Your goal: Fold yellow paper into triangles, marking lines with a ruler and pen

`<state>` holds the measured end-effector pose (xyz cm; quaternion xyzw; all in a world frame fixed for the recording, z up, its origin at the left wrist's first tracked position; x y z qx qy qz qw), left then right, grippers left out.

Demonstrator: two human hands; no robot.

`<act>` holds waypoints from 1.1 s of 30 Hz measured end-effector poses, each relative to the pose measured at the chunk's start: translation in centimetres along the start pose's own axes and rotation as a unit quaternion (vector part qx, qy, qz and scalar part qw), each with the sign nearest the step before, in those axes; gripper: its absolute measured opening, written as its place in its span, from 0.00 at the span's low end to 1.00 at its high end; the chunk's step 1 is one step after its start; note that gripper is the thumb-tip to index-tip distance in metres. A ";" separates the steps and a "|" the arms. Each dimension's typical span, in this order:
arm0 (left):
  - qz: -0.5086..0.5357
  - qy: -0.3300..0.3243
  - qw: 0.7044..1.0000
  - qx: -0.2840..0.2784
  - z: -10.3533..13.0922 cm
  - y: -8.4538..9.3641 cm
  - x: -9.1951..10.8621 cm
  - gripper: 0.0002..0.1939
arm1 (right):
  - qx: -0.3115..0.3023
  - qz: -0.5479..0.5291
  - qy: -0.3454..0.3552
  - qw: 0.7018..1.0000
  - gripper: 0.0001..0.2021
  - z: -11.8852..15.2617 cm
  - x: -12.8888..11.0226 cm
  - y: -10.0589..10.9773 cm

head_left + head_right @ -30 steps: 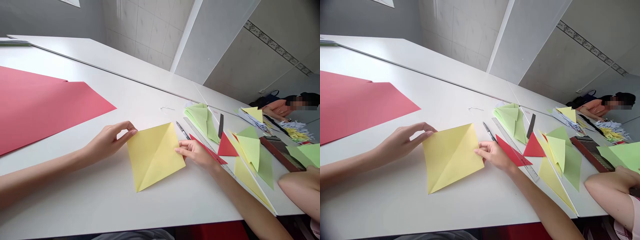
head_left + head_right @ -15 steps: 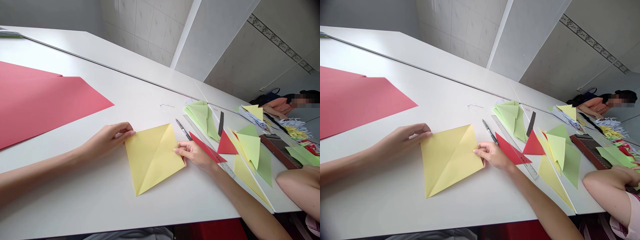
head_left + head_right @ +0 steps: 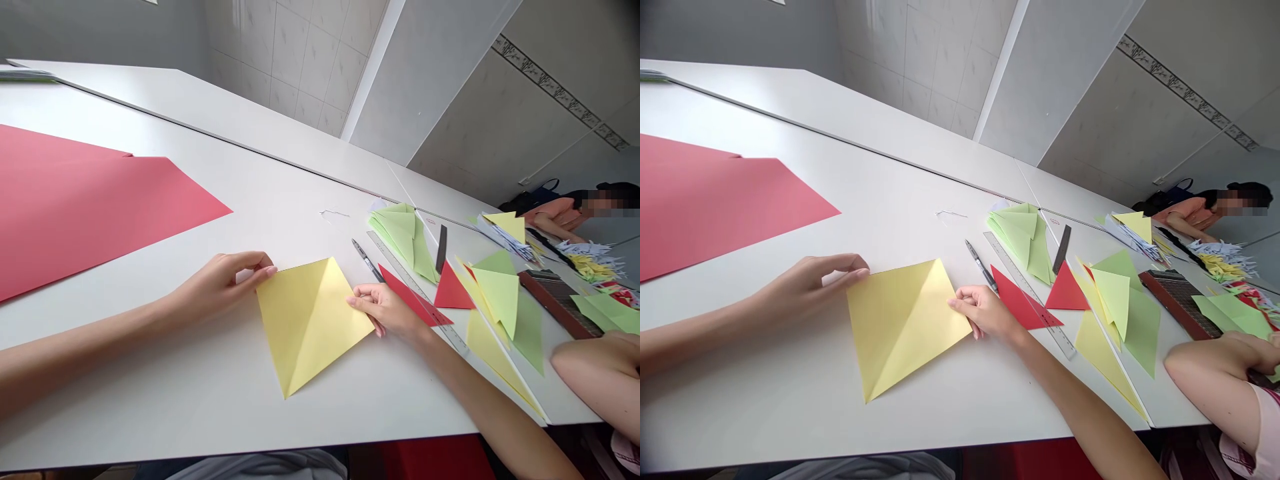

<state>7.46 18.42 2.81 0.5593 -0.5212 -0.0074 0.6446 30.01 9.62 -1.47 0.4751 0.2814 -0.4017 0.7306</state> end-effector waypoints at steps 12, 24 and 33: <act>-0.209 -0.347 0.913 -0.054 4.0 -5.6 6.7 0.21 | 0.233 0.181 0.047 0.954 0.16 1.5 -0.9 4.8; -0.234 -0.334 0.912 -0.046 4.0 -5.3 5.9 0.29 | 0.391 0.379 0.017 0.838 0.18 6.0 6.1 11.5; -0.213 -0.308 0.923 -0.088 4.9 -6.4 6.8 0.29 | 0.435 0.452 -0.006 0.778 0.15 5.3 6.2 12.4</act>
Point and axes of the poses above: each hand's wrist, its own z-axis away from the middle knuckle, its own y-axis out of the back of the hand, x = y × z, the point moved 9 cm from there along -z, towards the middle knuckle, and after that the axes turned 5 degrees about -y, right-handed, at the moved point
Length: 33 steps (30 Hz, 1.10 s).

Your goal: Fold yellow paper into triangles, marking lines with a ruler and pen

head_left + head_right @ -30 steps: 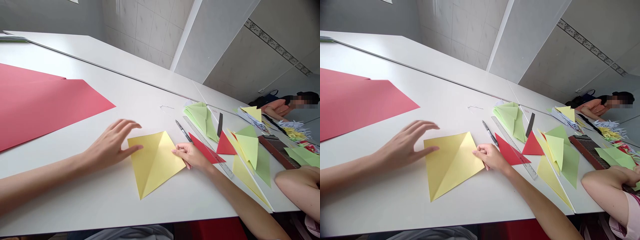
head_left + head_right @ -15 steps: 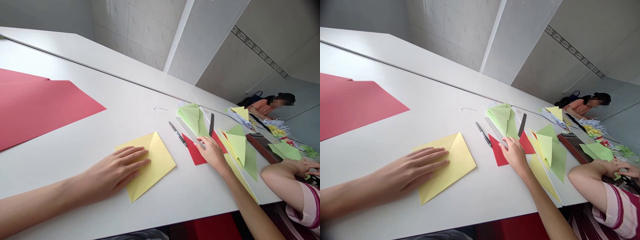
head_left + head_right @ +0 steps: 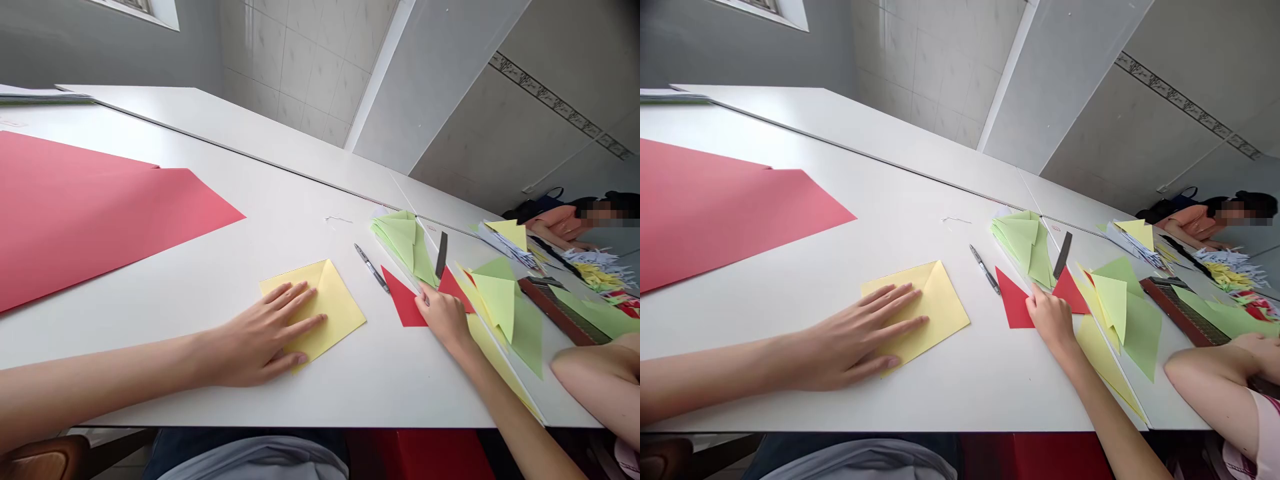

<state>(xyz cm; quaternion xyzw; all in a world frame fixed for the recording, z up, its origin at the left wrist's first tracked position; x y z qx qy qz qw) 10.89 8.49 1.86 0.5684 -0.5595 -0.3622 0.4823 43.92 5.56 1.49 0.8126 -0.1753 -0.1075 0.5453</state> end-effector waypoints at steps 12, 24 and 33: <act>-0.012 0.002 1.000 -0.021 -0.4 -0.5 0.8 0.28 | 0.033 -0.023 0.154 0.987 0.15 6.9 -10.1 7.3; 0.023 0.051 0.998 0.023 -0.6 -0.2 0.3 0.26 | 0.010 0.023 0.252 0.967 0.23 10.8 -15.9 5.5; -0.106 -0.003 0.992 0.066 -2.4 1.4 0.4 0.13 | -0.039 -0.042 0.245 0.968 0.22 10.6 -14.3 5.7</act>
Point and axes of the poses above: each hand's wrist, its own z-axis away from the middle knuckle, its own y-axis out of the back of the hand, x = y × z, the point moved 9 cm from there along -z, towards the middle knuckle, and after that the axes turned 5 degrees about -y, right-handed, at the moved point
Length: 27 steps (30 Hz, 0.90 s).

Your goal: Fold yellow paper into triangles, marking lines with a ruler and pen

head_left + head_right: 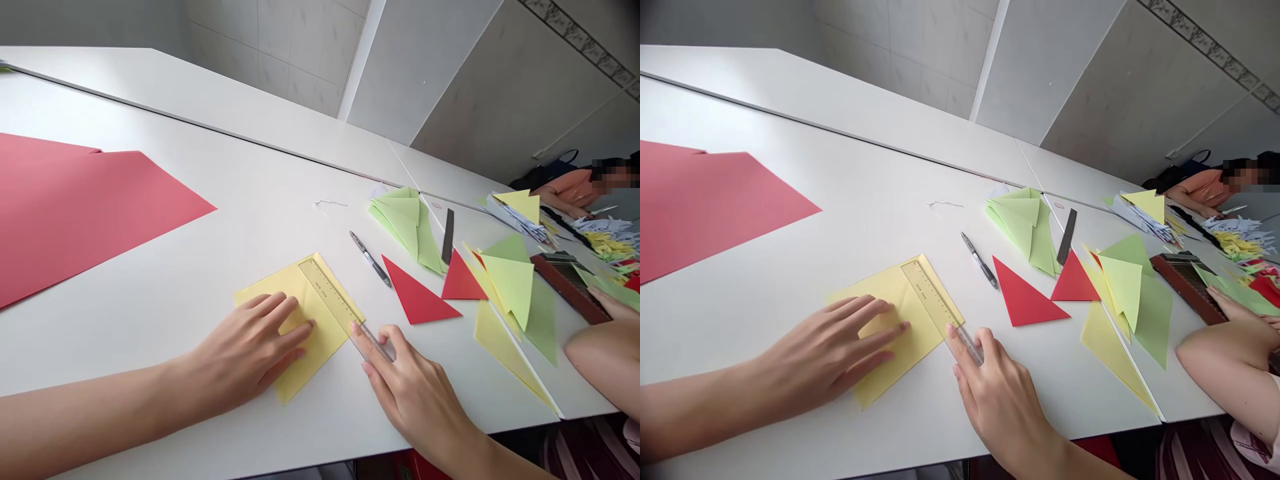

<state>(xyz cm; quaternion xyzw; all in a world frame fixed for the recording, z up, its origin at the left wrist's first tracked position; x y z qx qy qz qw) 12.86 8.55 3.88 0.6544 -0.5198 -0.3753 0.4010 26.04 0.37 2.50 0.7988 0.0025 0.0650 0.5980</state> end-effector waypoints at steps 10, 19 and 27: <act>0.001 0.004 1.000 0.000 -2.1 -1.7 -2.9 0.23 | 0.005 -0.189 0.067 0.980 0.20 -1.9 1.4 -0.2; 0.023 0.020 0.996 -0.086 -1.9 -3.0 -3.4 0.33 | 0.000 -0.220 0.088 0.972 0.22 -1.9 1.5 -0.7; 0.077 0.043 0.992 -0.087 -2.2 -3.2 -4.0 0.31 | 0.002 -0.220 0.064 0.973 0.21 -2.4 2.0 -0.6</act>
Point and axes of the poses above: each hand's wrist, its own z-axis away from the middle knuckle, its own y-axis out of the back of the hand, x = y × z, the point moved 9 cm from there along -z, towards the middle knuckle, and after that the axes turned 5 degrees about -y, right-handed, at the moved point
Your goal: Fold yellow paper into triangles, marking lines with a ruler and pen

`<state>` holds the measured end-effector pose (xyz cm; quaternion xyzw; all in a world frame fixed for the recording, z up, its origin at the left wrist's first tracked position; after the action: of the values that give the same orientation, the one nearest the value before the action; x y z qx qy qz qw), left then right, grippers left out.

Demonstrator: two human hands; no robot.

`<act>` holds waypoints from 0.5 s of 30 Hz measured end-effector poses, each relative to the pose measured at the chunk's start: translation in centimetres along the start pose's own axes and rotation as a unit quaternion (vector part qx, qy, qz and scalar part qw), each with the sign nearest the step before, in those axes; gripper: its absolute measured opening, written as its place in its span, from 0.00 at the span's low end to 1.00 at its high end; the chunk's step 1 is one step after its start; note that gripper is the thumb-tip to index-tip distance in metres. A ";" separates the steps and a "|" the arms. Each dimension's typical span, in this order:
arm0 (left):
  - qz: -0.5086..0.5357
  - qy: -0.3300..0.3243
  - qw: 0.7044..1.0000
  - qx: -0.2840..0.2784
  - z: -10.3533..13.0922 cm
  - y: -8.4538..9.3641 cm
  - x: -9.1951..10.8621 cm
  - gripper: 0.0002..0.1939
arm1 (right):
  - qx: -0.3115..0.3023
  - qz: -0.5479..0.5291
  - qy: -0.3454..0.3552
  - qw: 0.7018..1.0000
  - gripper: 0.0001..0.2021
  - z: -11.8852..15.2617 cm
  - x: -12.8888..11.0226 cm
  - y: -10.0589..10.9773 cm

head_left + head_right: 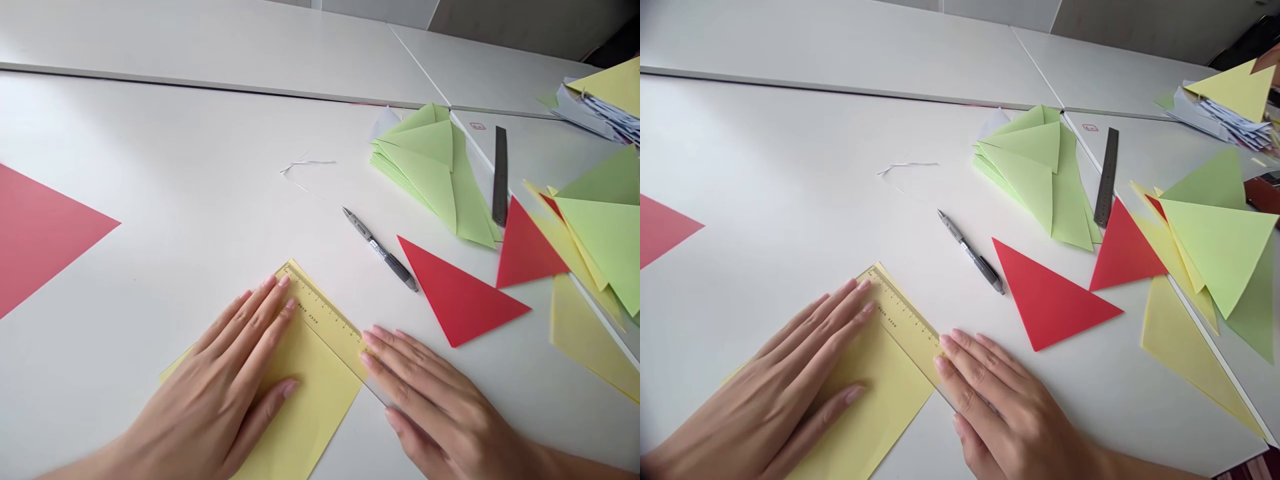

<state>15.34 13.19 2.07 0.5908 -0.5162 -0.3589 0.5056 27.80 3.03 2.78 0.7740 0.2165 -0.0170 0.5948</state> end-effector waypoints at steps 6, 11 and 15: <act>0.005 -0.007 1.000 0.009 0.1 0.3 0.2 0.31 | 0.018 0.021 0.022 0.999 0.21 0.2 -0.1 -0.1; 0.004 -0.022 1.000 0.021 0.0 0.6 0.8 0.27 | 0.026 0.041 0.034 0.998 0.22 0.4 -0.2 0.0; 0.014 -0.055 0.998 0.027 -0.1 1.2 2.1 0.20 | 0.025 0.038 0.040 0.998 0.29 0.6 0.0 -0.2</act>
<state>15.55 11.25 3.46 0.5763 -0.5614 -0.3697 0.4648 27.88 2.47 2.41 0.7963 0.2103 0.0313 0.5663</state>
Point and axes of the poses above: each hand's wrist, its own z-axis away from the middle knuckle, its own y-axis out of the back of the hand, x = y × z, the point moved 9 cm from there along -z, towards the middle knuckle, and after that the axes turned 5 degrees about -y, right-handed, at the moved point
